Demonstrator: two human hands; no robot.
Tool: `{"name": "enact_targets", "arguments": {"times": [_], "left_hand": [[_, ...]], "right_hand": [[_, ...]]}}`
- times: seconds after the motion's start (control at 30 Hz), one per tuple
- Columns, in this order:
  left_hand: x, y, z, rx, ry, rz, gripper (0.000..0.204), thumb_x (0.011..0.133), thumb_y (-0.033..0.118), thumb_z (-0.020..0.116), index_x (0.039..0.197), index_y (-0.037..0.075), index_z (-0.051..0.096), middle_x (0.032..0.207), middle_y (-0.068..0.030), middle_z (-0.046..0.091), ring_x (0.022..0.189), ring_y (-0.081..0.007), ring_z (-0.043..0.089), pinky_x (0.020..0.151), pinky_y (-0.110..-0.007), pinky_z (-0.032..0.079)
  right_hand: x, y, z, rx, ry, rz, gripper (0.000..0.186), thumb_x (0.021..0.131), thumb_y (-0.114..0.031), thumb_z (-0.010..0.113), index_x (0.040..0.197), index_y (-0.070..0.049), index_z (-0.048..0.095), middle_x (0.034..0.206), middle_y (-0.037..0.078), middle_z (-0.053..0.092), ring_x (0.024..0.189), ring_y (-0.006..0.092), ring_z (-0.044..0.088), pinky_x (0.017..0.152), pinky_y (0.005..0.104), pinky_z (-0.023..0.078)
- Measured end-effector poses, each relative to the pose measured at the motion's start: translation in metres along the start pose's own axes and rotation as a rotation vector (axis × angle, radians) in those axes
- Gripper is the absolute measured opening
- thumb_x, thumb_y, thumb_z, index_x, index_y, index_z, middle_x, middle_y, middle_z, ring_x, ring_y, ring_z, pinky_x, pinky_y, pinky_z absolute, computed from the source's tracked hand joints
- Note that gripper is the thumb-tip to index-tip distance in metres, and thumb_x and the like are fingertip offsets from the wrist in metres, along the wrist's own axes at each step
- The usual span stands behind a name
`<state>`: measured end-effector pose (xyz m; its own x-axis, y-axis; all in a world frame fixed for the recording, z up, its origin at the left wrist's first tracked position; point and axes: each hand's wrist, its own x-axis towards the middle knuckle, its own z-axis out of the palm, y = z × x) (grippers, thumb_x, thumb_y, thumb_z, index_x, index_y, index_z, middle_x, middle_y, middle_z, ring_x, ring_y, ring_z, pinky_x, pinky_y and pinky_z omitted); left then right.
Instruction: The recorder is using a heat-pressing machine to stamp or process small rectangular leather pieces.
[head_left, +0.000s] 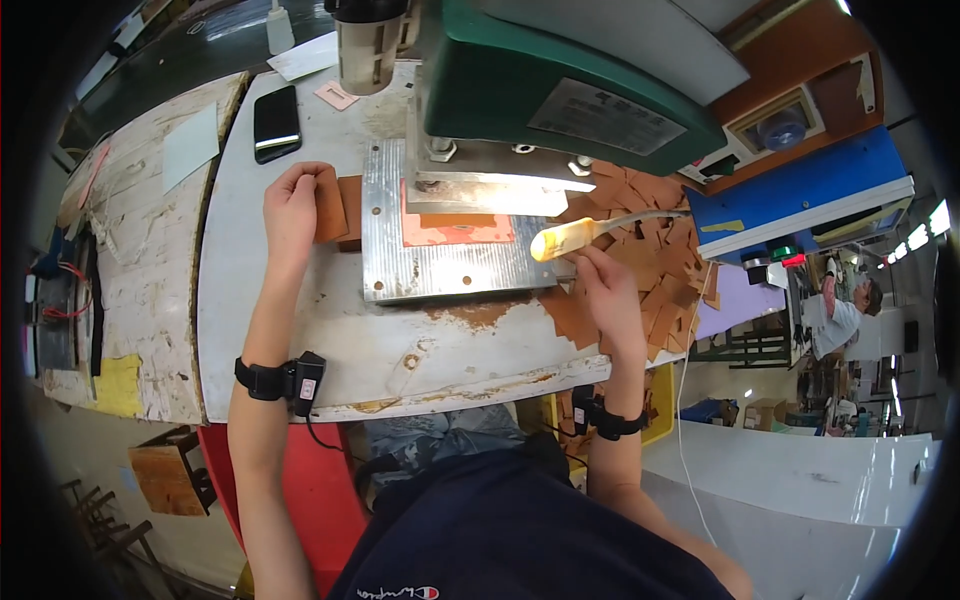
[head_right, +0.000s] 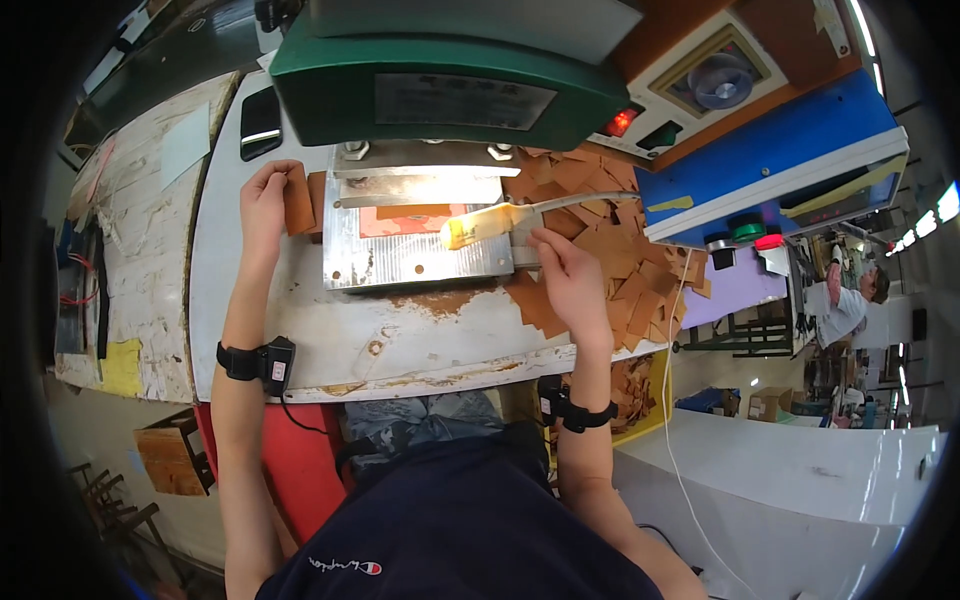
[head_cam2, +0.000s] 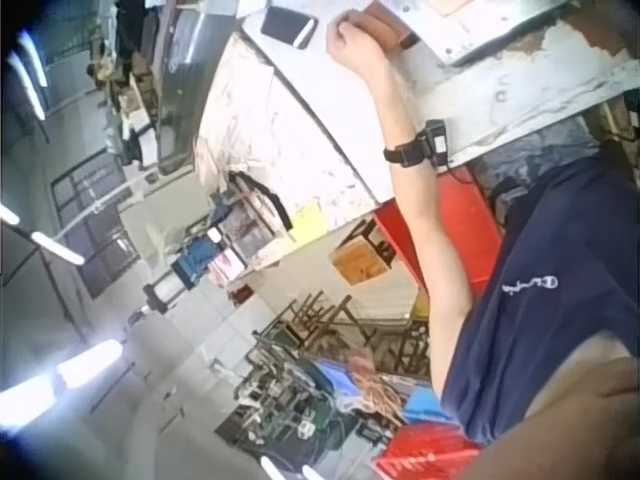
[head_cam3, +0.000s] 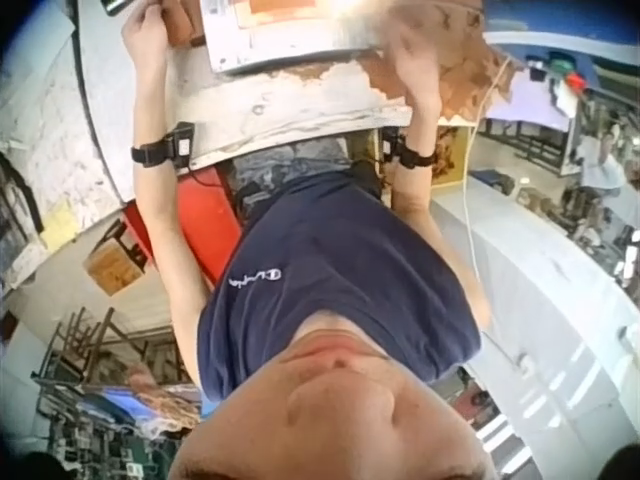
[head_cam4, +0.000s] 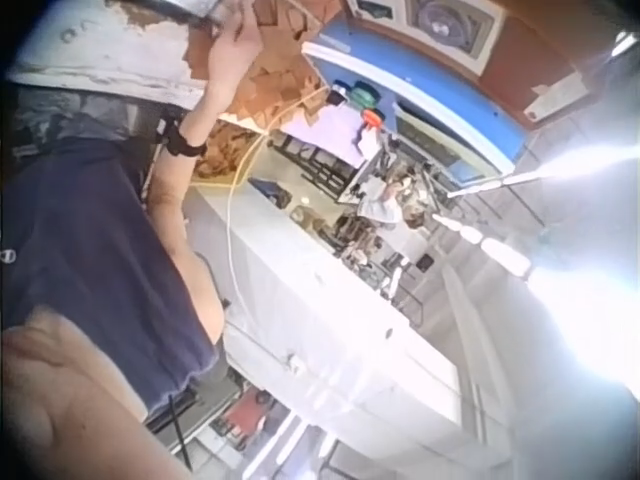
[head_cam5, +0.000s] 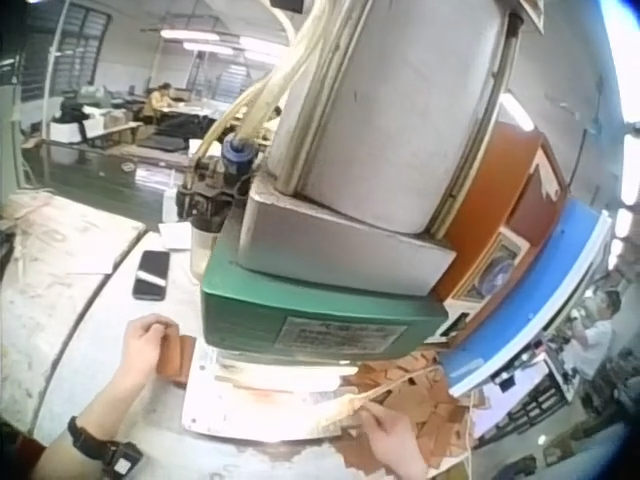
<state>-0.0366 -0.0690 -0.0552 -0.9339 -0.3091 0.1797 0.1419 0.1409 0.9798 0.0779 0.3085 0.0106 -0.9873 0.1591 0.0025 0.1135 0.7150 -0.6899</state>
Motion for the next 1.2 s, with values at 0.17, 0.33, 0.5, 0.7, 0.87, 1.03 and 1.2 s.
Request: {"name": "enact_targets", "arguments": {"times": [0.17,0.33,0.5,0.7,0.87,1.03,1.2], "left_hand": [[-0.001,-0.005,0.000,0.117,-0.081,-0.099,0.023,0.089,0.010,0.053,0.101,0.000,0.070,0.083,-0.0035,0.066,0.074,-0.0109,0.055,0.071,-0.026,0.046],[0.000,-0.011,0.001,0.138,-0.089,-0.015,0.023,0.088,0.010,0.054,0.102,0.000,0.069,0.083,-0.0044,0.066,0.075,-0.0120,0.055,0.072,-0.027,0.046],[0.000,-0.009,0.002,0.116,-0.116,-0.007,0.023,0.088,0.010,0.054,0.103,0.001,0.069,0.086,-0.0049,0.066,0.077,-0.0122,0.055,0.074,-0.027,0.046],[0.000,-0.011,0.002,0.102,-0.120,-0.018,0.022,0.089,0.010,0.054,0.103,0.001,0.069,0.087,-0.0042,0.066,0.078,-0.0115,0.054,0.073,-0.026,0.045],[-0.002,-0.009,0.003,0.078,-0.131,-0.033,0.021,0.090,0.010,0.055,0.104,0.002,0.068,0.089,-0.0039,0.065,0.077,-0.0106,0.053,0.071,-0.025,0.044],[-0.001,-0.012,0.002,0.083,-0.146,-0.019,0.022,0.090,0.010,0.055,0.106,0.001,0.067,0.089,-0.0036,0.065,0.077,-0.0099,0.053,0.069,-0.025,0.044],[-0.001,-0.016,0.002,0.065,-0.166,-0.039,0.022,0.090,0.010,0.055,0.106,0.000,0.067,0.090,-0.0038,0.065,0.080,-0.0103,0.054,0.072,-0.025,0.045]], "right_hand": [[0.012,0.053,-0.045,-0.244,0.226,-0.121,0.040,0.085,-0.008,0.063,0.126,-0.004,0.061,0.107,0.015,0.065,0.095,0.0269,0.061,0.085,0.0347,0.049],[0.021,0.062,-0.071,-0.671,0.157,-0.216,0.069,0.072,-0.017,0.074,0.136,-0.008,0.051,0.122,0.015,0.050,0.115,0.0367,0.048,0.098,0.0421,0.043],[0.031,0.062,-0.077,-0.761,0.049,-0.365,0.057,0.068,-0.020,0.077,0.118,-0.006,0.053,0.104,0.017,0.060,0.107,0.0421,0.054,0.093,0.0466,0.041],[0.036,0.056,-0.080,-0.676,-0.108,-0.346,0.046,0.070,-0.011,0.074,0.112,-0.002,0.058,0.097,0.015,0.064,0.098,0.0362,0.059,0.091,0.0412,0.045],[0.042,0.061,-0.098,-0.356,0.071,-0.252,0.032,0.079,-0.009,0.073,0.107,0.000,0.061,0.093,0.014,0.066,0.085,0.0351,0.063,0.078,0.0383,0.049],[0.056,0.052,-0.086,-0.191,0.472,-0.417,0.029,0.085,-0.013,0.073,0.109,-0.001,0.062,0.096,0.013,0.066,0.088,0.0300,0.064,0.081,0.0363,0.049],[0.048,0.038,-0.037,-0.567,0.181,-0.653,0.027,0.086,-0.015,0.070,0.106,0.001,0.063,0.104,0.014,0.065,0.096,0.0301,0.062,0.084,0.0359,0.048]]}}
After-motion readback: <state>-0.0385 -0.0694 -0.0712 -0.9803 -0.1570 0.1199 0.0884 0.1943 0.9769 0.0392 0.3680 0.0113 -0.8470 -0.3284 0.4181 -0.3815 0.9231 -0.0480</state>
